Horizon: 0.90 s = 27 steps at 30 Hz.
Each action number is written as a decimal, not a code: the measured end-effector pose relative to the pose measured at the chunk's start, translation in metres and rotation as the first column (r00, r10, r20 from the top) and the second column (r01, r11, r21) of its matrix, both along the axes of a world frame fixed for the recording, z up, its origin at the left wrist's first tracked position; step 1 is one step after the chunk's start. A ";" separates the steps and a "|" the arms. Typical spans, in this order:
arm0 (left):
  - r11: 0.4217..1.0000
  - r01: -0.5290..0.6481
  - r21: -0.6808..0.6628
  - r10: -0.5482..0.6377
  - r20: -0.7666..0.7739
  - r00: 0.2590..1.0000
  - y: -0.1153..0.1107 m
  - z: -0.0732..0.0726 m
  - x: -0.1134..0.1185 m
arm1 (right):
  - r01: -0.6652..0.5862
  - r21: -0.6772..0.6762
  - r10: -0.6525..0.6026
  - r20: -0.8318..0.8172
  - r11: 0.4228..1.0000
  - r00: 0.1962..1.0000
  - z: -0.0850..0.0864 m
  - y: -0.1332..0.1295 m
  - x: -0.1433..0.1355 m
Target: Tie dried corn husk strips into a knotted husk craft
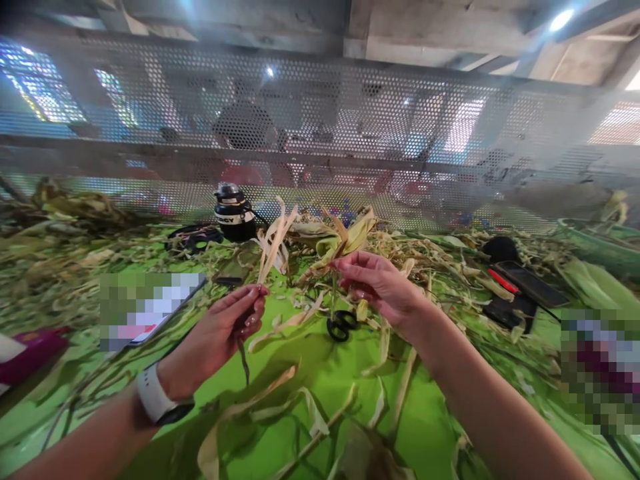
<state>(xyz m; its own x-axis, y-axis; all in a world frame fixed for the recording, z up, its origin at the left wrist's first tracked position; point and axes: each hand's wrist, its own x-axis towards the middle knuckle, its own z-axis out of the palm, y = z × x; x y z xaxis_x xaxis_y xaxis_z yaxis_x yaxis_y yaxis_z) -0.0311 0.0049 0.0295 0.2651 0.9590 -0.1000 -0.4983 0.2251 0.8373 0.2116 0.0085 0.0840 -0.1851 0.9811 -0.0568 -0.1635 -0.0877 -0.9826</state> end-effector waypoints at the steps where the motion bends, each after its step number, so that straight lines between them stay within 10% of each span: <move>1: 1.000 0.002 -0.014 -0.002 0.003 1.000 -0.001 0.000 0.000 | 0.002 -0.001 -0.002 -0.006 1.000 1.000 0.001 -0.001 0.000; 9: 0.996 0.072 -0.043 -0.072 0.004 0.997 -0.006 0.003 0.002 | -0.046 0.054 0.047 -0.014 0.997 0.999 0.004 -0.012 -0.014; 14: 0.994 0.096 -0.058 -0.098 -0.020 0.995 -0.007 0.001 0.003 | -0.243 0.028 0.224 0.295 0.970 0.929 -0.006 -0.013 -0.021; 27: 0.951 0.305 -0.058 -0.310 -0.234 0.921 -0.014 0.000 0.005 | -0.252 0.108 0.184 0.424 0.962 0.887 -0.026 -0.017 -0.041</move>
<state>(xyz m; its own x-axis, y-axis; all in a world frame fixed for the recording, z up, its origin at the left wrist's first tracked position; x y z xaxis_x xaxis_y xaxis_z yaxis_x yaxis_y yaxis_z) -0.0261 -0.0094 0.0295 0.5130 0.8311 -0.2147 -0.1894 0.3536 0.9160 0.1709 -0.0087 0.0579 -0.3889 0.9210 -0.0236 0.2579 0.0843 -0.9625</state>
